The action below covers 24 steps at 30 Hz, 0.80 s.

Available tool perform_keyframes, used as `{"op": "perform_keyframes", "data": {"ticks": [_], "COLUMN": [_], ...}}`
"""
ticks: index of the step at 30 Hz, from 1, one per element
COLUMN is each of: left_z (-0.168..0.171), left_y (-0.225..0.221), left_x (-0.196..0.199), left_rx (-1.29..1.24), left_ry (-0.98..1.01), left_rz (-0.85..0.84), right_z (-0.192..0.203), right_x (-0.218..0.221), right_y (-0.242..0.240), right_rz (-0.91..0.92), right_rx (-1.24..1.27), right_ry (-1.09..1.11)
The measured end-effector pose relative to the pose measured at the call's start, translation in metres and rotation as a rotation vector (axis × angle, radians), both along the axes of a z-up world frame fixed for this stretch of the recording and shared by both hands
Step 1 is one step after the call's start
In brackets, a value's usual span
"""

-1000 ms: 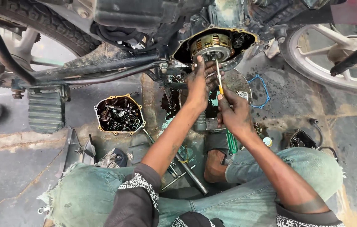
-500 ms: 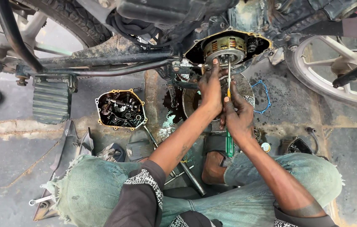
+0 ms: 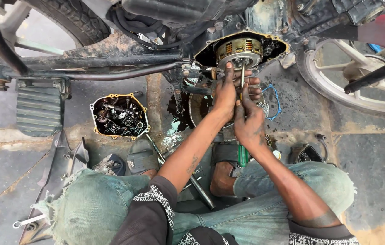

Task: The person sits on the ground beside a motorcycle with the engine side cover removed and works on the exposed clutch assembly. They hold a hammer in one hand and tap and reposition parts around the clutch, then use a screwdriver to work on the clutch components, handling small parts and fasteners.

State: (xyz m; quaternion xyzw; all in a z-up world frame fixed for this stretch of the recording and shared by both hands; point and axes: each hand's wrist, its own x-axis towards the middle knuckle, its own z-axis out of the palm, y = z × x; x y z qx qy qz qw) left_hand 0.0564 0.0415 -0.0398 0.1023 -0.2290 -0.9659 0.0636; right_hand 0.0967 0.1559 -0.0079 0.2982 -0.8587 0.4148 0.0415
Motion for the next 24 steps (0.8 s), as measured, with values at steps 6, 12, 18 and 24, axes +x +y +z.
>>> {"op": "perform_keyframes", "data": {"ticks": [6, 12, 18, 24], "left_z": [0.008, -0.002, 0.008, -0.008], "left_y": [-0.008, -0.009, -0.022, -0.031], "left_x": [0.005, -0.002, 0.005, 0.026], "left_rx": [-0.036, -0.066, -0.383, -0.953], "left_ry": [0.022, 0.049, -0.099, -0.3], "left_rz": [-0.033, -0.024, -0.038, 0.226], "right_z": [0.006, 0.04, 0.042, 0.077], "right_x": [-0.001, 0.006, -0.006, 0.063], "right_y": [-0.005, -0.018, 0.01, 0.023], "right_rz": [0.045, -0.157, -0.002, 0.134], "right_rx": [-0.121, -0.274, -0.489, 0.048], "right_ry": [-0.188, -0.764, -1.098, -0.951]}}
